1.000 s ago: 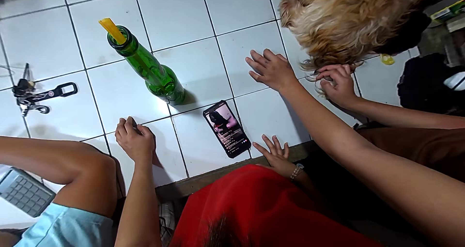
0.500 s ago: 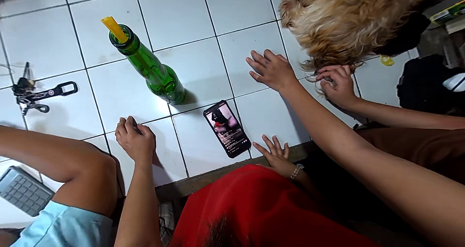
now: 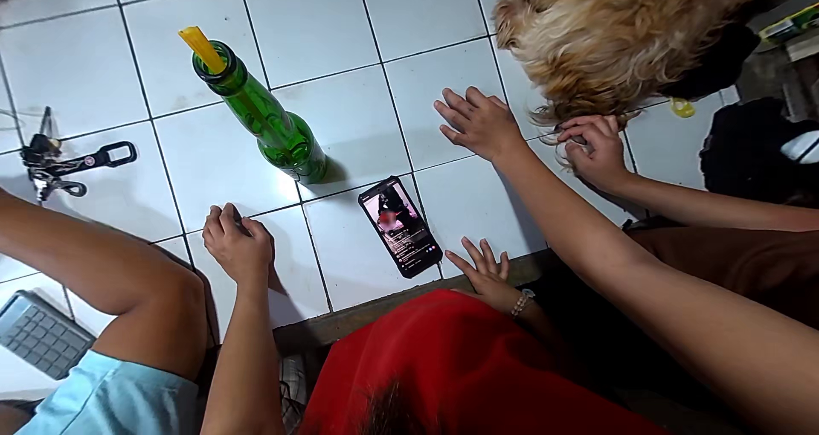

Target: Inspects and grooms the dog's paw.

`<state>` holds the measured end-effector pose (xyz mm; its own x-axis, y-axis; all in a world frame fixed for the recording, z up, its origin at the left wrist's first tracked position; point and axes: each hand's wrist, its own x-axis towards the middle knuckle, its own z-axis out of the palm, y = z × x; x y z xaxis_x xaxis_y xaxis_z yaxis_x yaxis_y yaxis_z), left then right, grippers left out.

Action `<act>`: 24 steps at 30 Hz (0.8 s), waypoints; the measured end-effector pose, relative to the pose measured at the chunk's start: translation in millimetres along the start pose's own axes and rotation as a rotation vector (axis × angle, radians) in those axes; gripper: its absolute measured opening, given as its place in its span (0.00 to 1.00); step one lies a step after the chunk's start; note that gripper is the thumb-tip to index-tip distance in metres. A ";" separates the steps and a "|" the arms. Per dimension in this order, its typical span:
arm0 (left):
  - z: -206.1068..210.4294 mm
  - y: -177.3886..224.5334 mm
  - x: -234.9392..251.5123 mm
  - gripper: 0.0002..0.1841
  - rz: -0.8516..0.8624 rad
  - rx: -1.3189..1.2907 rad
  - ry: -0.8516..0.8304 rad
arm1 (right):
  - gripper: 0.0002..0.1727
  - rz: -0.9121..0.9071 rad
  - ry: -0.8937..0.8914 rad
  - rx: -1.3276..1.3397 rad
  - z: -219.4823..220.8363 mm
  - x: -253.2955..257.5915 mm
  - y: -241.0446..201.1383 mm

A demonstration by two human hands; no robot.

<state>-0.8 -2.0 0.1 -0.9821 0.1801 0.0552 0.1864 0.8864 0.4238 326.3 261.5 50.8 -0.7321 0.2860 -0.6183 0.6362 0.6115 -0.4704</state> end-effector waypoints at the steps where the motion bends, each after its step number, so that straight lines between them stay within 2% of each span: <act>1: -0.2 0.4 0.0 0.26 -0.003 0.001 -0.002 | 0.40 0.008 -0.020 -0.009 0.3 1.6 2.2; 6: -1.5 2.8 -0.4 0.26 -0.003 0.015 0.005 | 0.39 0.011 0.004 0.007 -2.9 -1.3 -5.9; 7: -1.5 2.4 -0.2 0.25 -0.008 0.008 0.000 | 0.38 0.069 -0.052 0.004 -19.0 -6.4 -27.0; 9: -2.3 2.7 -0.2 0.25 -0.002 0.001 -0.001 | 0.34 0.308 -0.344 -0.073 -86.3 -18.4 -109.3; 11: -2.8 3.0 -0.3 0.25 0.004 0.006 0.004 | 0.30 0.403 -0.414 -0.093 -116.7 -25.0 -153.1; 16: -3.6 3.1 -1.0 0.25 0.018 -0.006 0.006 | 0.31 0.375 -0.362 -0.070 -109.9 -26.2 -146.3; 24: -4.3 5.0 -1.8 0.25 0.030 0.020 0.019 | 0.31 0.391 -0.392 -0.089 -118.6 -28.6 -157.2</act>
<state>1.8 0.3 6.0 -0.9764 0.1987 0.0848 0.2160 0.8893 0.4031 218.3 244.6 217.2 -0.2896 0.2183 -0.9319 0.8063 0.5803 -0.1147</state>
